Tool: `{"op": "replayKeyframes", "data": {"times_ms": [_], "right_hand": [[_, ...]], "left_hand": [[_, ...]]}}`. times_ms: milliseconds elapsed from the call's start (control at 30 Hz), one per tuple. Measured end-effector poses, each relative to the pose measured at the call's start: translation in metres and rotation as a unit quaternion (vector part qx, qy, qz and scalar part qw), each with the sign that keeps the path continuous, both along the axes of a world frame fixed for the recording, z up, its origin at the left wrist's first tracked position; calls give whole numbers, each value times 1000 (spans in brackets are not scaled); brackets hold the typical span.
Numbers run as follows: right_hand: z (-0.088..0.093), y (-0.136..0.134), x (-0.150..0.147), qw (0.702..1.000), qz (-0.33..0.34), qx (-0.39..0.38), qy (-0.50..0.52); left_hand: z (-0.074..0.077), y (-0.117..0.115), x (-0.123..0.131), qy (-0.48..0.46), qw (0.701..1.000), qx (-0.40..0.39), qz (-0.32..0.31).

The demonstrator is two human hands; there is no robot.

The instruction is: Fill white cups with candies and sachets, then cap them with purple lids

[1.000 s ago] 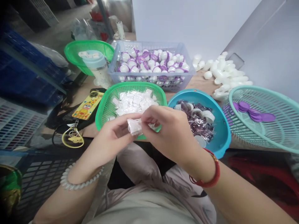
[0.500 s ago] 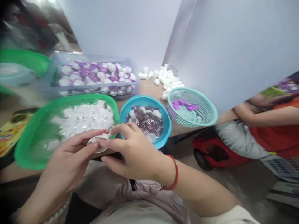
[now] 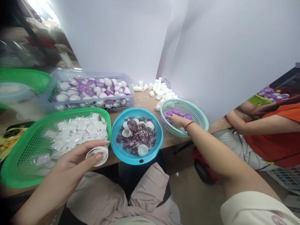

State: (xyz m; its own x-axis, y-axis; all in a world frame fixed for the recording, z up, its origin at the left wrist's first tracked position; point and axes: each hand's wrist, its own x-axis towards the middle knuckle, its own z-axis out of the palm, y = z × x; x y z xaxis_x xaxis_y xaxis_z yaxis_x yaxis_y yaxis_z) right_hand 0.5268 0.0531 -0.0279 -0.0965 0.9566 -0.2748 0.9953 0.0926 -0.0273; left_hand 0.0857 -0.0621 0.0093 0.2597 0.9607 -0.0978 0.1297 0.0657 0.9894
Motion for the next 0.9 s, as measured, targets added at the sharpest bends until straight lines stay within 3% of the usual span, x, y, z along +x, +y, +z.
{"op": "replayKeyframes", "data": {"times_ms": [100, 200, 333, 600, 667, 733, 833, 900], "right_hand": [[-11, 2, 0, 1000, -4, -28, -3], [-10, 3, 6, 999, -23, -27, -6], [-3, -9, 14, 997, -64, 46, 13], [10, -38, 13, 971, -177, 161, 23], [18, -48, -6, 963, -185, 197, 15], [29, -66, -42, 953, -148, 255, 64], [45, -104, -116, 891, 23, 329, 311], [48, -129, -166, 850, 106, 293, 425]], "left_hand": [[-3, 0, 3, -23, 999, -44, -18], [-3, 1, 9, -50, 996, -75, -16], [-1, 3, 20, -98, 994, -43, 9], [0, 6, 37, -123, 991, -55, -18], [1, 5, 39, -117, 991, -54, -17], [2, 4, 42, -103, 993, -49, -16], [1, 2, 46, -78, 996, -36, -18], [0, 1, 48, -70, 997, -21, -23]]}}
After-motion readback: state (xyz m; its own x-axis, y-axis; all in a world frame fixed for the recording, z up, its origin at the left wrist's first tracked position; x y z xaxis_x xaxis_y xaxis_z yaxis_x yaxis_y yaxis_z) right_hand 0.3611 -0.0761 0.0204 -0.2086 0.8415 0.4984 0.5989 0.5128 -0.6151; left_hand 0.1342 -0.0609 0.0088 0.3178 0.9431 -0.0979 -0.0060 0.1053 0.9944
